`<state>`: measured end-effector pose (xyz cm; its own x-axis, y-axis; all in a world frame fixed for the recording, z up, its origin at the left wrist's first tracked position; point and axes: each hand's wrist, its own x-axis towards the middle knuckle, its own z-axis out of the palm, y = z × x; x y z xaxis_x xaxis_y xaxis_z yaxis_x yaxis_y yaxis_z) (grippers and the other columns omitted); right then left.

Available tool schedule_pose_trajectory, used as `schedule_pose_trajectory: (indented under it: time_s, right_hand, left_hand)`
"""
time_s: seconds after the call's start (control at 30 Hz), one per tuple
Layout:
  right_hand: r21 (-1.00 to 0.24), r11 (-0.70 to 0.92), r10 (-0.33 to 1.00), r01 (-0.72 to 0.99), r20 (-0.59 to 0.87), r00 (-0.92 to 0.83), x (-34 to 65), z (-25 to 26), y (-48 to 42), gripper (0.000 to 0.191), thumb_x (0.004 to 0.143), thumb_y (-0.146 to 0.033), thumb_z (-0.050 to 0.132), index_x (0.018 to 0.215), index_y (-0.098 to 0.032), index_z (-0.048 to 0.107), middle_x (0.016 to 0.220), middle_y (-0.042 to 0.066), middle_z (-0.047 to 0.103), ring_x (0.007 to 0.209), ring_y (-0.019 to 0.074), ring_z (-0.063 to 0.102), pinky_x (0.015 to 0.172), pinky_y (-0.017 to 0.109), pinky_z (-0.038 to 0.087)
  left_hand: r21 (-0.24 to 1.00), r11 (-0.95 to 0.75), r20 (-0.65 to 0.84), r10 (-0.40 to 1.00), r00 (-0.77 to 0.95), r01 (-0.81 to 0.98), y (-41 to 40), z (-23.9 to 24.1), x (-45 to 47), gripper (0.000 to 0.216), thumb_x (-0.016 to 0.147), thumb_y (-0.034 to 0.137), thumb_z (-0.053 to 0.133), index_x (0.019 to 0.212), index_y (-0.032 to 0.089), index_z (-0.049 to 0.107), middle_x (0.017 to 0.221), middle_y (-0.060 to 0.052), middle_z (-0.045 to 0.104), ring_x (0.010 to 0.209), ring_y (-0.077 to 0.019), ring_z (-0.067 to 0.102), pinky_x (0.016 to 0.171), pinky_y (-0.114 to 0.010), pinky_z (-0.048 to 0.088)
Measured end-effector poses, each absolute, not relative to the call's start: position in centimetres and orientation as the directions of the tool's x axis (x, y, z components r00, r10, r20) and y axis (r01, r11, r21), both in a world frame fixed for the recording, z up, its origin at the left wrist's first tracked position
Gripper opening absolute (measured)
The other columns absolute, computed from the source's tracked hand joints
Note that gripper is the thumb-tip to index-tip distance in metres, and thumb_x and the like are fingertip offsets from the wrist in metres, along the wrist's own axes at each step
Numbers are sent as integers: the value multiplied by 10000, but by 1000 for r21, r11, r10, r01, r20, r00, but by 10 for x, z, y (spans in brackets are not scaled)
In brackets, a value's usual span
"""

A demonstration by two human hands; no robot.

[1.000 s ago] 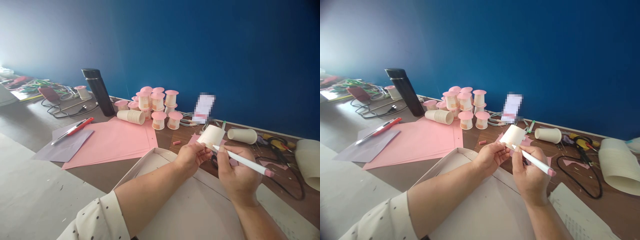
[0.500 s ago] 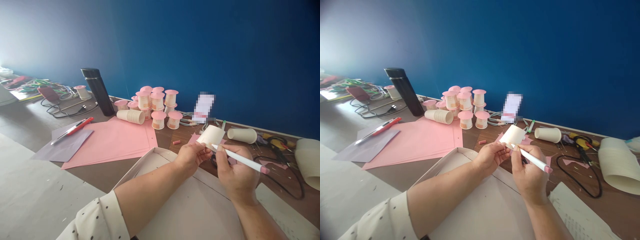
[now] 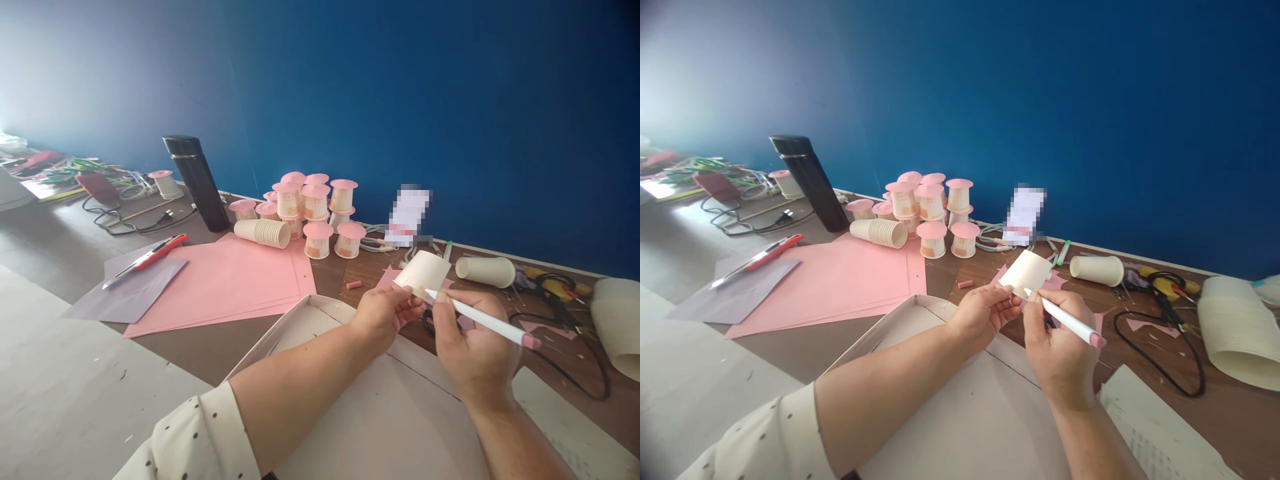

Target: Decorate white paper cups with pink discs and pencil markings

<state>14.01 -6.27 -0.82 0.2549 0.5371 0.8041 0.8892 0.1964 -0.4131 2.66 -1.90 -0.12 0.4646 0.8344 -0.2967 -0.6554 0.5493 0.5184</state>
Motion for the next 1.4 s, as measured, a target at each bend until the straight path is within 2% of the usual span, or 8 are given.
schedule_pose_trajectory:
  time_s: [0.33, 1.4]
  right_hand:
    - [-447, 259, 466, 856, 834, 295, 142, -8, -64, 145, 861, -298, 632, 879, -156, 649, 789, 59, 674, 697, 166, 626, 618, 289, 481]
    - [-353, 260, 505, 899, 843, 185, 143, -11, -61, 111, 869, -282, 623, 865, -172, 642, 766, 42, 676, 657, 147, 624, 597, 267, 479]
  left_hand:
    - [453, 580, -344, 814, 467, -677, -18, 2, 24, 197, 883, 62, 535, 706, 65, 621, 641, -51, 590, 590, -76, 592, 682, -180, 535]
    - [457, 580, -343, 814, 468, -674, -17, 3, 24, 197, 891, 58, 518, 728, 72, 627, 646, -56, 599, 608, -82, 592, 664, -175, 535]
